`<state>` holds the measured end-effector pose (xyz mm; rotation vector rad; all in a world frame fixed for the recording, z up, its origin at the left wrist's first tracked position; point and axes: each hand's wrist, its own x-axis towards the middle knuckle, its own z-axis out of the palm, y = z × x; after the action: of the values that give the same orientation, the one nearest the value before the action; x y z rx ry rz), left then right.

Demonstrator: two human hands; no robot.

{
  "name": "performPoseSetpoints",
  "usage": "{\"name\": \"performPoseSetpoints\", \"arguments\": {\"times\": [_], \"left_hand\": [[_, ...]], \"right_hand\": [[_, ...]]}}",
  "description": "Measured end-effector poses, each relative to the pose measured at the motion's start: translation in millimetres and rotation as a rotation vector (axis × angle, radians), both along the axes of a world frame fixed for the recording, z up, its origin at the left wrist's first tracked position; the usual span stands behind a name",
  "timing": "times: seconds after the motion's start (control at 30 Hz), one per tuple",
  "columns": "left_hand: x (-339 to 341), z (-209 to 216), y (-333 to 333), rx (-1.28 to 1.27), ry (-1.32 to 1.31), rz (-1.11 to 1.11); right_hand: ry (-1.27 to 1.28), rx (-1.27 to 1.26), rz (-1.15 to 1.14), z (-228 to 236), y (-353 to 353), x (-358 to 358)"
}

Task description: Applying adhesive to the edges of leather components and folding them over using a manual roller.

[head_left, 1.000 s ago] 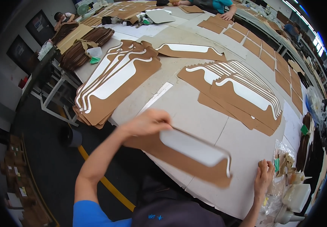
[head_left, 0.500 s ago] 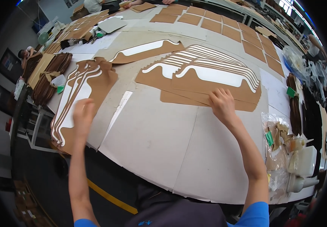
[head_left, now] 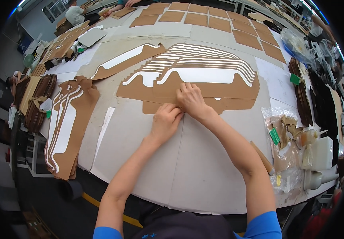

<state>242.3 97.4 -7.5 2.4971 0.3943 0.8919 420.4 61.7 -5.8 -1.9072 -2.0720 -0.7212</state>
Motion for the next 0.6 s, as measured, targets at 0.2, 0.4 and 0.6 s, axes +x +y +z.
{"name": "performPoseSetpoints", "arguments": {"times": [0.2,0.4,0.6], "left_hand": [[-2,-4,0,0.000,0.073,0.112],[7,-4,4,0.045,0.061,0.036],[50,-12,33,0.234,0.385,0.156]], "right_hand": [[-0.205,-0.266,-0.078,7,-3,-25],[0.171,-0.041,-0.127,-12,11,5],[1.118,0.672,0.125,7,-65,149]]}}
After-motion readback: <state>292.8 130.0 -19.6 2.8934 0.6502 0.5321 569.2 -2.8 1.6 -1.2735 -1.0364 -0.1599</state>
